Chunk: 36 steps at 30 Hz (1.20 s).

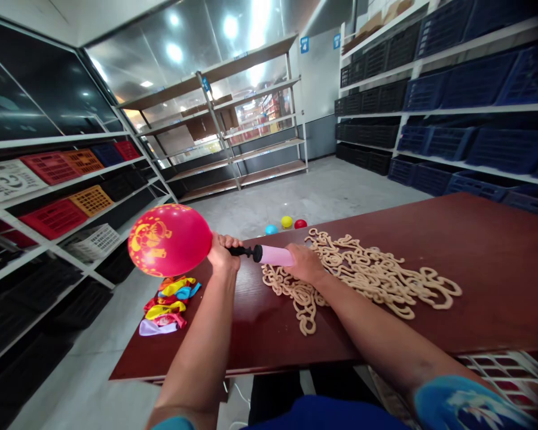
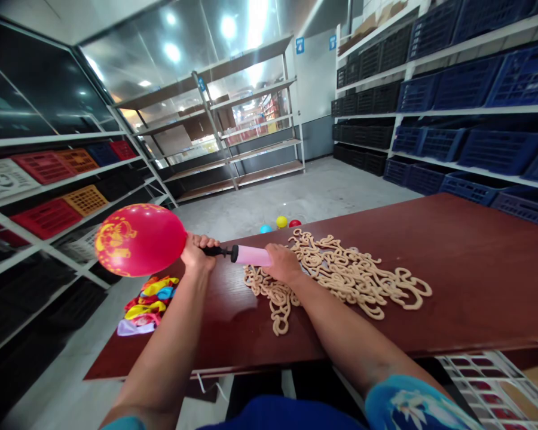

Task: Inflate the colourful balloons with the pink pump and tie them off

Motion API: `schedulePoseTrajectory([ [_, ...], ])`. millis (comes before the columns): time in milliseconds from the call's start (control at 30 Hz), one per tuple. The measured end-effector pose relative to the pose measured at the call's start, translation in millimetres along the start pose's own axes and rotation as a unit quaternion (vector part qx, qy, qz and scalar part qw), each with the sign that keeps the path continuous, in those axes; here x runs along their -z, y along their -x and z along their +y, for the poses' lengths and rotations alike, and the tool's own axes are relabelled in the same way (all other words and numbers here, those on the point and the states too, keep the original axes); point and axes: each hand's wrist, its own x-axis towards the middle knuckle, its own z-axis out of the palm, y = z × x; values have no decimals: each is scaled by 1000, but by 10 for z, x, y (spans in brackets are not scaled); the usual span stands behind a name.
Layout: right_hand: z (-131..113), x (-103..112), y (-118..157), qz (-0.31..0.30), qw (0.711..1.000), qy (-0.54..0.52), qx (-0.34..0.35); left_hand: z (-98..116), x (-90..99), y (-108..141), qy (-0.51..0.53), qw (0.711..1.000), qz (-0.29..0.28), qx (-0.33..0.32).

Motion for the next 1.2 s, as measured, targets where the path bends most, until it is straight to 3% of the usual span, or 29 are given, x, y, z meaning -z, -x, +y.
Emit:
schedulePoseTrajectory([
  [233, 15, -8, -17, 27, 999, -15, 7, 863, 82, -172, -22, 998, -17, -48],
  [333, 22, -65, -21, 35, 999, -21, 6, 978, 69, -245, -34, 997, -11, -65],
  [433, 38, -87, -14, 28, 999, -19, -5, 781, 23, -260, -32, 998, 8, -60],
  [667, 44, -88, 18, -4, 1000, -7, -3, -117, -19, -98, 1, 999, 42, 23],
  [733, 38, -99, 19, -7, 1000, -1, 0, -246, -7, -44, 16, 999, 37, 29],
  [833, 32, -106, 13, -2, 1000, 4, 9, -255, 13, 3, 27, 999, 27, 26],
  [967, 35, -77, 1, 9, 999, -2, 31, 26, 64, -22, 18, 999, 28, 14],
  [1200, 19, -52, -25, 29, 999, -11, 14, 911, 170, -198, -7, 999, 9, -49],
])
